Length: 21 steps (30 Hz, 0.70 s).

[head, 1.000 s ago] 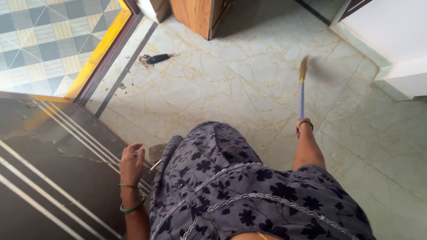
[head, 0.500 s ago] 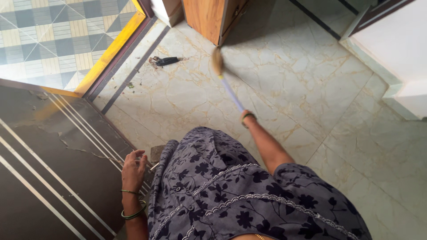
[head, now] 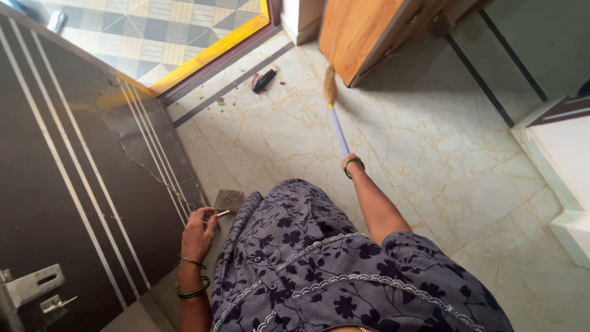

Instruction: The person sweeps a tiled floor using a broom, moving debris toward a doorway. They sweep around furniture and along the base of a cabinet, gathering scattered dirt and small items into a pile near the threshold.

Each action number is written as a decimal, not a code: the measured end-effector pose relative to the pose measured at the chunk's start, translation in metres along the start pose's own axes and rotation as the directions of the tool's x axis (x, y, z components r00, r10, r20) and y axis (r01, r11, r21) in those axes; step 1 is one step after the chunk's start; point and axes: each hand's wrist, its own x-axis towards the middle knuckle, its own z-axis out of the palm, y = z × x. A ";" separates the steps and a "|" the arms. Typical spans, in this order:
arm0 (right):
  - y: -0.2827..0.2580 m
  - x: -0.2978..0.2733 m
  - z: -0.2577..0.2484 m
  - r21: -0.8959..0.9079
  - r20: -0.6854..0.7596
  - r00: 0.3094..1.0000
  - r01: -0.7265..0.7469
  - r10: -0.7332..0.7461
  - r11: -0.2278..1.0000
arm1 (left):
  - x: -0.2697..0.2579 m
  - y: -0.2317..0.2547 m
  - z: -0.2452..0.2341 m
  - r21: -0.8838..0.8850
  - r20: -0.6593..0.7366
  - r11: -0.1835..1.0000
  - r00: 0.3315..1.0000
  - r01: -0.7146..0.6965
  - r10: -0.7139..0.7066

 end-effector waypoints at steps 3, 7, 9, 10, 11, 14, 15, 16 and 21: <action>-0.019 0.008 -0.003 -0.082 0.064 0.997 0.053 -0.048 0.995 | -0.004 -0.003 0.001 0.001 -0.024 1.000 1.000 0.018 -0.018; -0.025 0.016 -0.012 -0.122 0.009 0.977 0.214 -0.214 0.969 | -0.009 -0.007 -0.002 -0.021 -0.065 0.999 0.997 0.040 -0.041; -0.024 0.014 -0.007 -0.030 -0.008 0.990 0.144 -0.144 0.989 | -0.012 -0.010 -0.004 -0.033 -0.088 0.998 0.994 0.054 -0.056; -0.024 0.015 -0.004 0.016 -0.015 0.994 0.108 -0.108 0.994 | -0.014 -0.011 -0.003 -0.034 -0.096 0.997 0.993 0.067 -0.070; -0.026 0.017 0.000 0.032 -0.028 0.997 0.079 -0.078 0.996 | -0.015 -0.013 -0.002 -0.035 -0.101 0.996 0.992 0.076 -0.080; -0.031 0.022 0.015 0.053 0.004 1.000 0.027 -0.027 0.998 | -0.020 -0.017 0.004 -0.047 -0.081 0.996 0.993 0.080 -0.084; -0.034 0.022 0.021 0.045 0.056 0.998 0.031 -0.033 0.999 | -0.018 -0.018 0.006 -0.044 -0.079 0.996 0.994 0.073 -0.076; -0.038 0.020 0.028 0.036 0.108 0.993 0.036 -0.039 0.999 | -0.017 -0.018 0.009 -0.040 -0.076 0.997 0.995 0.066 -0.069; -0.044 -0.002 0.038 0.091 0.199 0.972 0.112 -0.128 0.990 | -0.010 -0.014 0.007 -0.035 -0.045 0.999 0.998 0.035 -0.037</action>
